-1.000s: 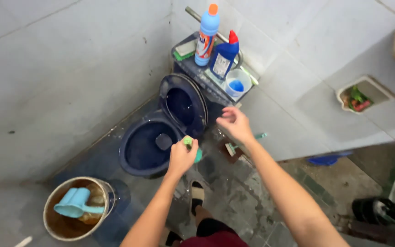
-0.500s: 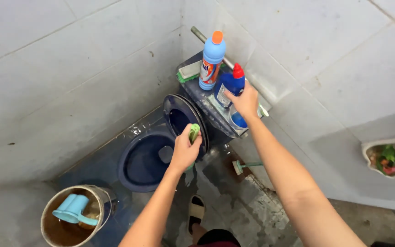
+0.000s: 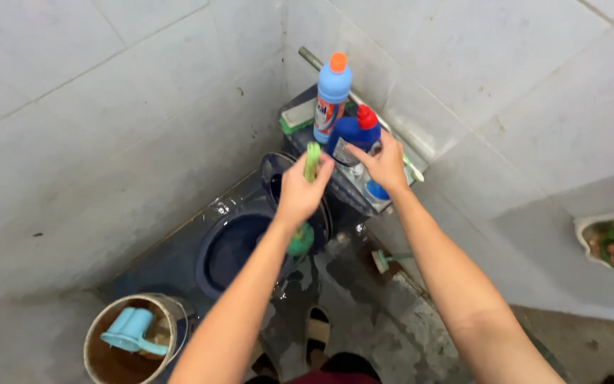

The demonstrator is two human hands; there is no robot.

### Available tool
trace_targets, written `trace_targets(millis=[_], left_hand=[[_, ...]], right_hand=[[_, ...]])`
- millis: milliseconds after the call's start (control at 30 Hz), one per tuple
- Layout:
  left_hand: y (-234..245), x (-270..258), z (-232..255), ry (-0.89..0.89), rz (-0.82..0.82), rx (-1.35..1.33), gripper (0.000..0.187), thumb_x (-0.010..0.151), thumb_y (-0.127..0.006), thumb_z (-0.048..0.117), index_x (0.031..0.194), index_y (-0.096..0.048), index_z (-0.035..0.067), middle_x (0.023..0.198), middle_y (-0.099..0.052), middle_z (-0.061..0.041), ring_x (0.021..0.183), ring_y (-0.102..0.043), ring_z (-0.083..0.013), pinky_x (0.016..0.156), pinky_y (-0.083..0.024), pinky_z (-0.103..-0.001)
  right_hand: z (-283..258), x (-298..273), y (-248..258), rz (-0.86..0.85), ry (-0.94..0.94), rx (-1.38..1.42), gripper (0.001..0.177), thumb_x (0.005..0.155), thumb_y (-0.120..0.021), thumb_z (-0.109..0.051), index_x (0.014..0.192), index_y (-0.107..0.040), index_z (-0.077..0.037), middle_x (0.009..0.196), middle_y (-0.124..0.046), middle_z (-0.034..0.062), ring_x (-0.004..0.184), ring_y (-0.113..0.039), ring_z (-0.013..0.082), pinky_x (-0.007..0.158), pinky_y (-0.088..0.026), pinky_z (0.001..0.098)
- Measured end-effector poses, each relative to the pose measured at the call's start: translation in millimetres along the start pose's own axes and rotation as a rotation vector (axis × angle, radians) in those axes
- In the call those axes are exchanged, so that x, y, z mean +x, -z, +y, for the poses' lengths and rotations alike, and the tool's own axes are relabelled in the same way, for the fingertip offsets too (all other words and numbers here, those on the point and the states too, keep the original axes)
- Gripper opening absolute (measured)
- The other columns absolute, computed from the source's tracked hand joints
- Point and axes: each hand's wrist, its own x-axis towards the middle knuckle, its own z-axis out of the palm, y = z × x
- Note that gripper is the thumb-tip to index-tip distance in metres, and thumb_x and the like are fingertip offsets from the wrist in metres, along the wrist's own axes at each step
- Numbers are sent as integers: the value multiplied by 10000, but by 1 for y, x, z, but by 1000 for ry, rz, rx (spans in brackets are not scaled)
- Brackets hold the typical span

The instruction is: Cleaning a toilet, including the bowl and lid, using detergent and brushes.

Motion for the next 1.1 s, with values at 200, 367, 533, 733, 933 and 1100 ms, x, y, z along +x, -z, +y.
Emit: trace_targets(millis=[200, 367, 533, 733, 933, 1100], left_hand=[[38, 18, 63, -64, -134, -169, 452, 887, -785, 162, 1317, -663, 89, 1126, -690, 12, 708, -476, -45, 591, -405, -214], [74, 19, 60, -105, -430, -275, 390, 1020, -729, 132, 1400, -656, 87, 1210, -732, -38, 938, -657, 5, 814, -572, -192], [116, -2, 90, 146, -525, -293, 360, 943, -662, 110, 1303, -653, 111, 1192, -717, 30, 675, -484, -61, 558, -408, -247], [116, -12, 28, -123, -275, -351, 281, 977, -749, 153, 1233, -704, 45, 1125, -760, -31, 1001, -698, -62, 883, -562, -249], [117, -24, 54, 63, 27, -5, 268, 840, -860, 276, 936, -787, 37, 787, -759, 10, 716, -680, -69, 679, -565, -261], [117, -22, 28, 41, -110, -96, 264, 919, -852, 247, 1044, -759, 34, 895, -749, -42, 756, -656, -62, 677, -537, -251]], right_hand=[[-25, -44, -24, -178, -16, 636, 533, 862, -817, -41, 1337, -579, -4, 1202, -698, 60, 1063, -674, 128, 953, -564, 316], [-40, -88, -55, -266, -86, 797, 565, 856, -799, -25, 1360, -544, -15, 1214, -679, 41, 1097, -655, 125, 984, -546, 308], [-63, -107, -65, -400, -181, 792, 516, 875, -782, -135, 1337, -580, -26, 1144, -718, 42, 1014, -696, 122, 913, -578, 297], [-110, -114, -67, -421, -90, 646, 472, 862, -819, -155, 1265, -619, -11, 1085, -742, 43, 950, -712, 122, 865, -593, 298], [-149, -129, -74, -200, 21, 220, 547, 817, -862, -245, 1255, -635, -10, 987, -780, 50, 882, -758, 116, 826, -599, 307], [-142, -137, -74, -218, 6, 270, 557, 810, -868, -233, 1261, -633, -8, 1018, -776, 58, 902, -747, 122, 847, -599, 310]])
